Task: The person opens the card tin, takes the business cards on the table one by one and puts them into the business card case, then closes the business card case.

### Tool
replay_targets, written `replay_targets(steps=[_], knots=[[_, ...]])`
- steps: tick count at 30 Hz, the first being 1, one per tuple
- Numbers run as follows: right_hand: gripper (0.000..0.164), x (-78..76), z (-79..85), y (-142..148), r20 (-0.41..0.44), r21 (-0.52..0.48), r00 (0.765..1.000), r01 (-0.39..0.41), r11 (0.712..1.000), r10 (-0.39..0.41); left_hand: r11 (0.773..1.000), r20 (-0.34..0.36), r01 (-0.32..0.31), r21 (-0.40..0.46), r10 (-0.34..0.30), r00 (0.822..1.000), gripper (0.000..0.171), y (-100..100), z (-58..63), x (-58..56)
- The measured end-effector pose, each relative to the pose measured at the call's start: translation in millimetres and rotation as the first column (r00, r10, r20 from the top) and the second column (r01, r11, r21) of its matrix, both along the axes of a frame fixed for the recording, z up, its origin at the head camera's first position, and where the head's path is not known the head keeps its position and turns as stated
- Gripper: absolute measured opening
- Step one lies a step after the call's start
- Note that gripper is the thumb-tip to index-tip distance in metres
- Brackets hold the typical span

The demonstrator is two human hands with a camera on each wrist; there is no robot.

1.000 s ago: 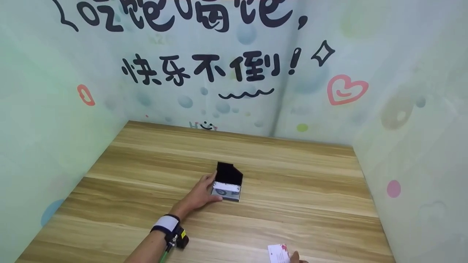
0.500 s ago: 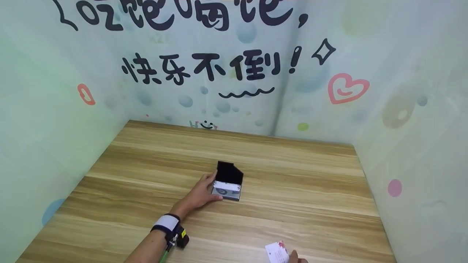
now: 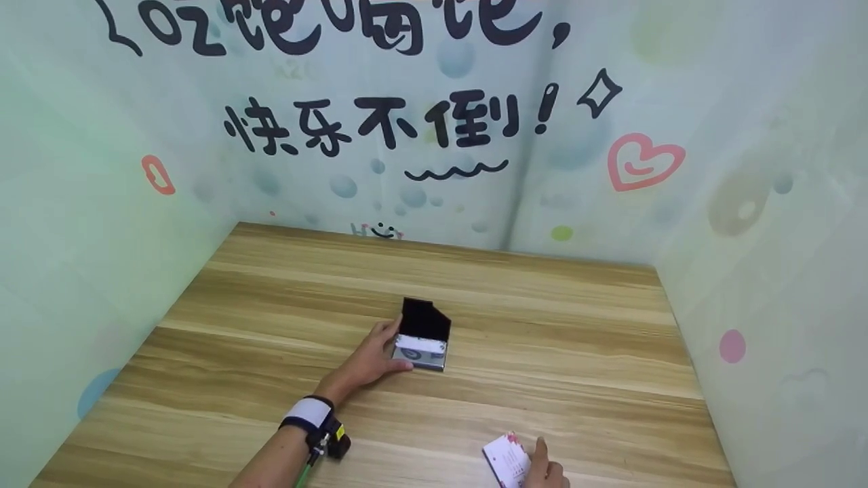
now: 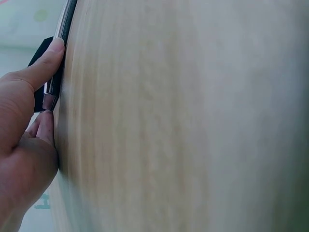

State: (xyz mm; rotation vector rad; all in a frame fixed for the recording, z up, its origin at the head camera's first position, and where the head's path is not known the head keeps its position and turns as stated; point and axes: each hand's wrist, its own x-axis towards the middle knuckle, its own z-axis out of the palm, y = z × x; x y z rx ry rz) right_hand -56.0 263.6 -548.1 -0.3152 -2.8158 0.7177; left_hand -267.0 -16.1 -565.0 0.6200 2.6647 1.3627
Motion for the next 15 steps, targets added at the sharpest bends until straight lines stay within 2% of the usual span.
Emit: replay_targets(steps=[1,2,4,6,8,11,15], knots=[[0.073,-0.8,4.0,0,0.004,0.020,1.000,-0.013,1.000,0.013,1.000,-0.002,-0.001,-0.001,0.001,1.000,0.101,0,0.0,-0.2],[0.080,-1.0,7.1,0,-0.033,0.099,0.999,-0.032,0.995,0.035,1.000,-0.001,-0.003,0.000,0.003,1.000,0.102,0,0.2,-0.4],[0.088,-4.6,15.7,1,-0.046,0.149,0.998,-0.040,0.988,0.048,1.000,-0.002,-0.006,0.004,0.006,1.000,0.102,0,0.4,-0.3],[0.086,-9.1,25.4,3,-0.062,0.194,0.996,-0.056,0.979,0.069,1.000,0.009,-0.008,0.001,0.008,1.000,0.102,0,0.1,-0.4],[0.085,-15.9,33.2,6,-0.112,0.220,0.988,-0.082,0.972,0.109,1.000,0.012,-0.009,-0.003,0.009,1.000,0.102,-1,-0.6,-0.3],[0.084,-25.7,43.1,10,-0.189,0.270,0.964,-0.132,0.954,0.186,1.000,0.009,-0.007,-0.018,0.007,1.000,0.102,0,-1.6,-0.5],[0.084,-38.9,53.6,13,-0.299,0.314,0.916,-0.169,0.934,0.267,0.999,-0.001,-0.009,-0.031,0.009,1.000,0.102,1,-1.3,-0.9]])
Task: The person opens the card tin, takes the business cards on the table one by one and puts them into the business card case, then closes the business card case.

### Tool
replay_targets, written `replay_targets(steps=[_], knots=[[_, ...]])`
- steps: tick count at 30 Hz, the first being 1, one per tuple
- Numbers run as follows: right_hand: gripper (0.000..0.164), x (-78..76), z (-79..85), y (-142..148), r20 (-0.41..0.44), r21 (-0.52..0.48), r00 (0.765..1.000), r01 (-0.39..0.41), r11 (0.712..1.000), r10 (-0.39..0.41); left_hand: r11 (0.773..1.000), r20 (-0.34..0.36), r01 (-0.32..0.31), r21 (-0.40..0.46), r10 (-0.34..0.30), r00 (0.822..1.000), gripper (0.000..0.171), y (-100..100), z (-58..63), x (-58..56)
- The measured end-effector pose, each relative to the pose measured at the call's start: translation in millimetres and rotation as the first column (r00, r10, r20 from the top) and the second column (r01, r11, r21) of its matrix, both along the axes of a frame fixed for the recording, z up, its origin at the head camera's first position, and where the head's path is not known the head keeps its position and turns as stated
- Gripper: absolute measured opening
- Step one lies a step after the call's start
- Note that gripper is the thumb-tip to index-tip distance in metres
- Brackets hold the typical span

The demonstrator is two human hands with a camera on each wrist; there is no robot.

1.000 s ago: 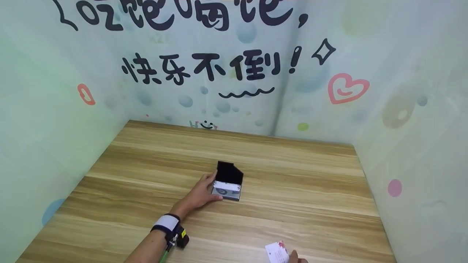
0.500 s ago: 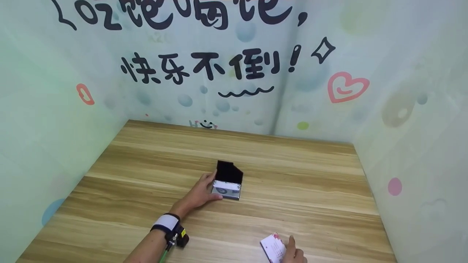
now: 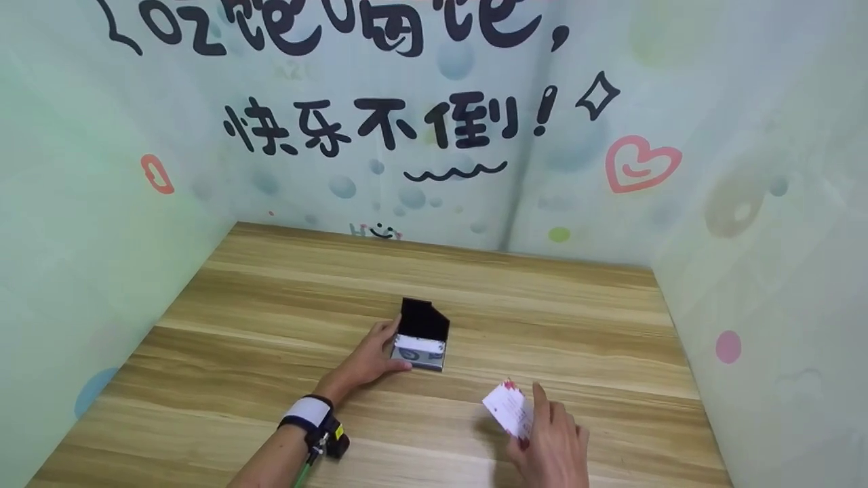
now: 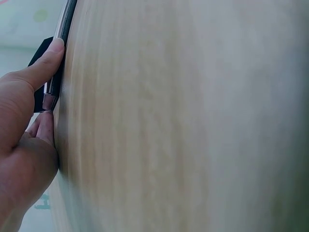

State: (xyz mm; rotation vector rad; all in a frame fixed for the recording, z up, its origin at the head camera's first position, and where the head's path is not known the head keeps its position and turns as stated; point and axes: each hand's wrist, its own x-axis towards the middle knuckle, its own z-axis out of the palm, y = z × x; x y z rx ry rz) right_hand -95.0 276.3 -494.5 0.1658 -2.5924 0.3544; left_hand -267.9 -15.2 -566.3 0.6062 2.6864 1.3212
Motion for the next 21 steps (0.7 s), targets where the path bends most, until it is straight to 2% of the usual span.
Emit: replay_targets(steps=[3,9,17,21], knots=[[0.085,-10.4,7.1,-1,-0.066,0.024,0.997,-0.042,0.999,0.043,1.000,-0.004,0.001,-0.001,-0.001,1.000,0.102,0,0.7,-0.2],[0.085,-31.4,15.9,-5,-0.106,0.077,0.985,-0.127,0.989,0.134,1.000,0.007,0.002,-0.012,-0.002,1.000,0.102,1,0.5,0.6],[0.080,-62.1,15.5,-14,-0.188,0.185,0.944,-0.238,0.953,0.272,0.999,0.013,0.019,0.032,-0.019,1.000,0.101,-1,-2.7,-1.6],[0.079,-72.2,17.2,-22,-0.174,0.213,0.938,-0.262,0.941,0.300,0.999,0.013,0.013,0.033,-0.013,1.000,0.101,0,-1.1,-2.2]])
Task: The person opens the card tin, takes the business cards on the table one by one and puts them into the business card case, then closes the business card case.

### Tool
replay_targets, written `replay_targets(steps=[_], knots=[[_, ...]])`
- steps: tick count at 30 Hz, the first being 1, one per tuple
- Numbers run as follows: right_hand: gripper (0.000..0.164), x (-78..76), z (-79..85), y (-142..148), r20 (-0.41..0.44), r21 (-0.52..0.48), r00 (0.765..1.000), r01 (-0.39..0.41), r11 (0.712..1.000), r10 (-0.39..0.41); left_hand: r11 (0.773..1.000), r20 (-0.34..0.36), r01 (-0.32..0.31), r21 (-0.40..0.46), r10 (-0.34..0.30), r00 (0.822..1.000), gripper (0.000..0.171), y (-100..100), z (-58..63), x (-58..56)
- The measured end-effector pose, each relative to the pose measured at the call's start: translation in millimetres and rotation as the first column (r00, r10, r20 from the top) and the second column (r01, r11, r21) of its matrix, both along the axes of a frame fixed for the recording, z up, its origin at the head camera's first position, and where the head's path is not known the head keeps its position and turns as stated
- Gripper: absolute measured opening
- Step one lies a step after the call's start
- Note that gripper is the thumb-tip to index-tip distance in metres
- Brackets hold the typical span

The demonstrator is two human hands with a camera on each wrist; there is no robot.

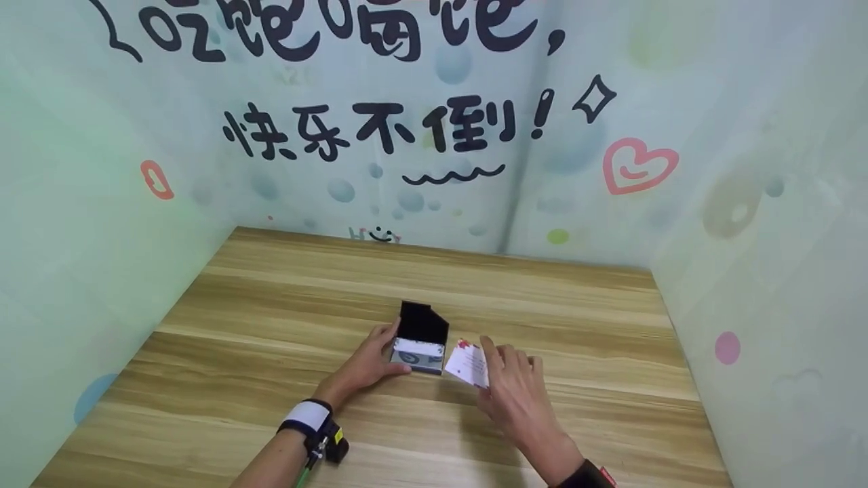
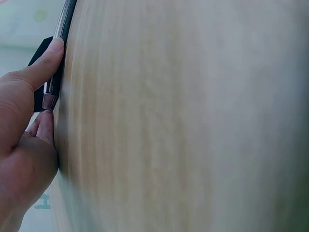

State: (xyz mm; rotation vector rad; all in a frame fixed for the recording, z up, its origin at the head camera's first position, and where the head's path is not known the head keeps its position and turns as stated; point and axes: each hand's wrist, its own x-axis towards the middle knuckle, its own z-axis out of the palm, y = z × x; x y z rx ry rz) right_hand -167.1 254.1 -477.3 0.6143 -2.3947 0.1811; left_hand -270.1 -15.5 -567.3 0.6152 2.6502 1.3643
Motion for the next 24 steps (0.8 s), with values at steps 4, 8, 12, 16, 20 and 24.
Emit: replay_targets(steps=[4,8,12,16,20,24], knots=[[0.080,-11.3,1.2,-9,0.035,0.020,0.999,-0.031,0.999,0.030,1.000,-0.007,-0.016,-0.016,0.015,1.000,0.102,1,0.6,-0.6],[0.079,-23.9,-1.8,-16,0.053,0.038,0.996,-0.074,0.996,0.072,0.999,-0.006,-0.020,-0.033,0.020,1.000,0.102,1,0.4,0.8],[0.076,-35.1,-7.6,-22,0.057,0.039,0.990,-0.133,0.990,0.131,1.000,0.006,-0.018,-0.025,0.019,1.000,0.103,2,-0.6,3.0],[0.075,-46.3,-12.4,-30,0.038,0.038,0.985,-0.171,0.985,0.170,1.000,0.007,-0.021,-0.015,0.021,1.000,0.103,2,-0.3,2.8],[0.076,-57.3,-16.5,-38,0.055,0.040,0.981,-0.189,0.981,0.186,1.000,0.000,-0.022,-0.019,0.022,1.000,0.103,3,0.6,1.7],[0.077,-66.4,-21.8,-48,0.109,0.079,0.980,-0.175,0.981,0.166,1.000,-0.002,-0.024,-0.021,0.024,1.000,0.102,2,0.5,2.6]])
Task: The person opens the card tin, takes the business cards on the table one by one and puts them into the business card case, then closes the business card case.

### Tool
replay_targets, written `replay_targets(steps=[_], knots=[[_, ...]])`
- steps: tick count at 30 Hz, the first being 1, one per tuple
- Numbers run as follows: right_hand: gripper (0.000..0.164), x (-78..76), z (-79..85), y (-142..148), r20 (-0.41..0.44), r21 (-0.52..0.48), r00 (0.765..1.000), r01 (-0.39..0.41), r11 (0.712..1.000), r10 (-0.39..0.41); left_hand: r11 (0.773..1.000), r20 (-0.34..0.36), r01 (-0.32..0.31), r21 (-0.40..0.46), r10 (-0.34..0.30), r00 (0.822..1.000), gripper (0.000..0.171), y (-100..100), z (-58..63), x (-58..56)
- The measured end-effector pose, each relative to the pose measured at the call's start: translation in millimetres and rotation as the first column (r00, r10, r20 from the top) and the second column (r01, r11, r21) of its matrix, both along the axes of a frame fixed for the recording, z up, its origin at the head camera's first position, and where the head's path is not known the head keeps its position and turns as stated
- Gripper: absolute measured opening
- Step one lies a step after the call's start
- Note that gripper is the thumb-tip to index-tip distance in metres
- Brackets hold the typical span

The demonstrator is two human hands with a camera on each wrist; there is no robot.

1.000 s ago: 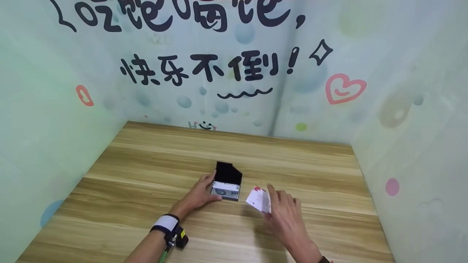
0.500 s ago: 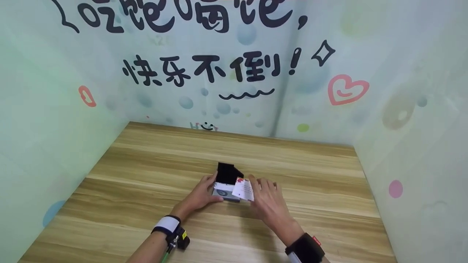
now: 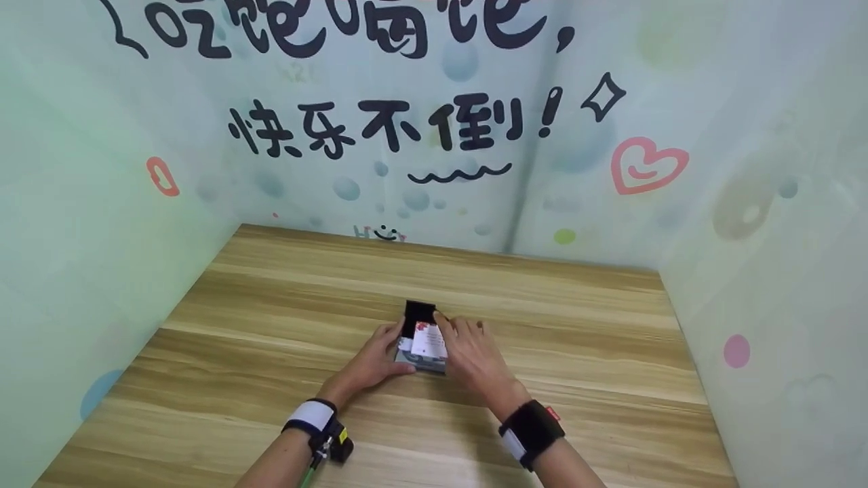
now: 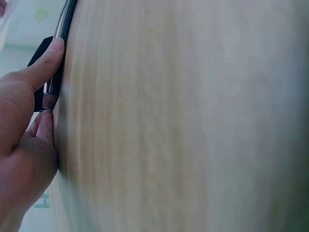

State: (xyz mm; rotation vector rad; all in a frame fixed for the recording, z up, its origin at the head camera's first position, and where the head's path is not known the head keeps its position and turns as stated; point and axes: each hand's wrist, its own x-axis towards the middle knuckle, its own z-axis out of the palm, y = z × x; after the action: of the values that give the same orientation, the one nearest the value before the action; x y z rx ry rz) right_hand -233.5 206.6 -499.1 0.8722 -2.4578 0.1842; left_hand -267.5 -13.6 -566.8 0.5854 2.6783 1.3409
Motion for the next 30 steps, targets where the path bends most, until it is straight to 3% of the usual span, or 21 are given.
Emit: replay_targets(steps=[6,17,24,30], knots=[[0.074,-8.3,-4.6,-16,0.049,0.046,0.999,0.000,0.999,-0.002,1.000,0.004,0.000,-0.002,0.000,1.000,0.101,-1,-0.2,0.9],[0.076,-26.6,-17.2,-27,0.022,0.055,1.000,0.011,0.998,-0.013,1.000,-0.015,0.004,-0.020,-0.004,1.000,0.102,-2,1.4,-0.8],[0.069,-32.0,-21.9,-30,0.148,0.073,0.989,0.015,0.997,-0.026,1.000,-0.022,0.004,-0.007,-0.005,1.000,0.103,-5,-0.9,0.5],[0.051,-38.6,-28.6,-29,0.205,0.055,0.979,-0.009,0.998,-0.002,1.000,-0.015,-0.001,-0.005,0.000,1.000,0.101,-3,1.1,0.6]])
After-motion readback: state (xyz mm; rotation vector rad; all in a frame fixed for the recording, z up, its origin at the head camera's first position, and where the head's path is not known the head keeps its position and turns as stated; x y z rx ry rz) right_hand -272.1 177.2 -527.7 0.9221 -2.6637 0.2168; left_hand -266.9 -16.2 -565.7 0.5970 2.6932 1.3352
